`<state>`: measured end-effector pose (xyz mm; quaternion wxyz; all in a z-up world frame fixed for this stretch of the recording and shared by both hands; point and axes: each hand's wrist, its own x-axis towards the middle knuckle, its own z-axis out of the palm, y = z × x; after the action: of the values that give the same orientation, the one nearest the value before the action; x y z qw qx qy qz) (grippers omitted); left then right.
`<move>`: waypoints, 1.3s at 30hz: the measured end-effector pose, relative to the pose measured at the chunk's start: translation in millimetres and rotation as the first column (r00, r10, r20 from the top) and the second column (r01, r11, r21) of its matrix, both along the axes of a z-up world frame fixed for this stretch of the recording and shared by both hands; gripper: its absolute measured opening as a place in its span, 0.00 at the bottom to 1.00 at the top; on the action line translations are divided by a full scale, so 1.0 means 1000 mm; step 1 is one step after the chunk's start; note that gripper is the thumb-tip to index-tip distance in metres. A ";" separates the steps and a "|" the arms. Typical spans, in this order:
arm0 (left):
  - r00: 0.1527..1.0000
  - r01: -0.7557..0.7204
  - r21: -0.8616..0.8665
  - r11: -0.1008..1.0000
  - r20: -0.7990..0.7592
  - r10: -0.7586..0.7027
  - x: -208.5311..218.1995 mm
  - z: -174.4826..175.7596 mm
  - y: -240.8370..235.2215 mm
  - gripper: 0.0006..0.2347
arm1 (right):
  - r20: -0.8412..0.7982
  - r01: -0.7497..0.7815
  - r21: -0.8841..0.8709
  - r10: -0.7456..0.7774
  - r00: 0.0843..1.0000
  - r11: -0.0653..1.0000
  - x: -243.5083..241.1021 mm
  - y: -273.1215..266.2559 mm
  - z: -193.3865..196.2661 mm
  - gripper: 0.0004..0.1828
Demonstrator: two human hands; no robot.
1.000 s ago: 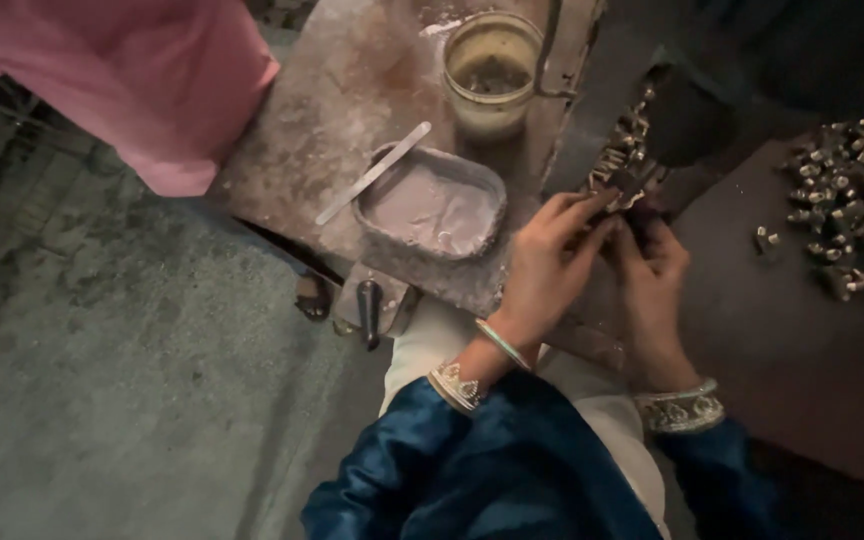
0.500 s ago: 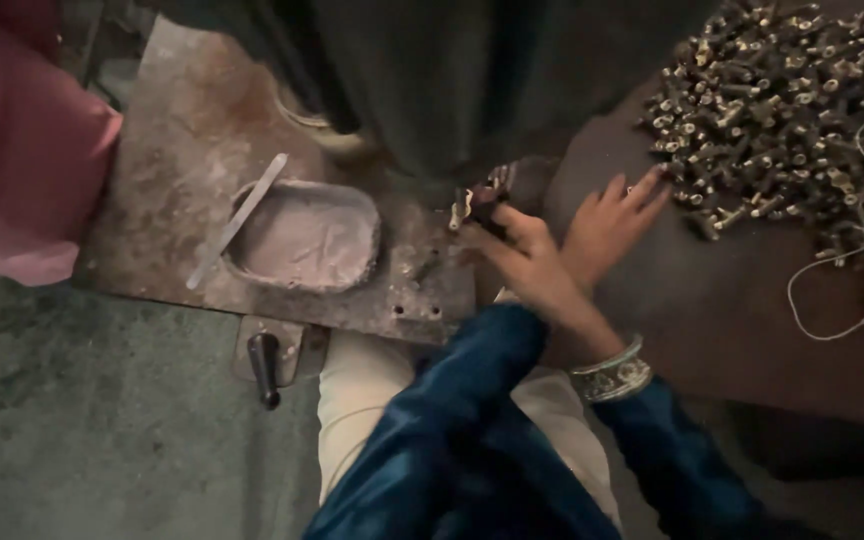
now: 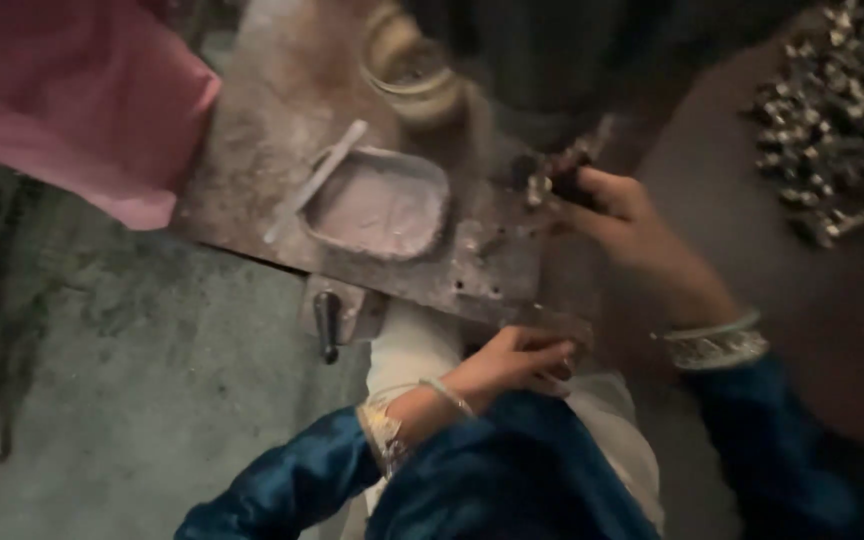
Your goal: The person operates a manual press machine to shape small metal components. They repeatedly pick up a component, place it into the press, activate the lever to stamp or shape it, and then remove the finished piece, placing it into a container.
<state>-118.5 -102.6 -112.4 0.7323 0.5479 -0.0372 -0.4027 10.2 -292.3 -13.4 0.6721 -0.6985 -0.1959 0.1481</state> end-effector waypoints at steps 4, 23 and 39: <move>0.854 -0.210 0.024 0.978 0.491 0.171 -0.001 0.116 0.017 0.15 | -0.021 0.005 -0.031 -0.006 1.000 0.999 0.002 -0.003 -0.003 0.14; 0.114 -0.774 0.425 0.470 0.823 -0.556 0.078 0.003 -0.033 0.10 | -0.069 0.138 -0.006 -0.138 0.988 0.990 -0.003 0.000 -0.004 0.13; 0.281 -0.733 0.255 0.630 0.958 -0.061 0.053 0.089 0.126 0.07 | -0.357 0.746 -0.002 -0.698 0.621 0.666 -0.044 0.047 -0.035 0.14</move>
<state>-65.8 23.4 -23.8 0.4004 0.8861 -0.1568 0.1730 -33.5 -244.9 -48.7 0.7464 -0.6317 0.2061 -0.0357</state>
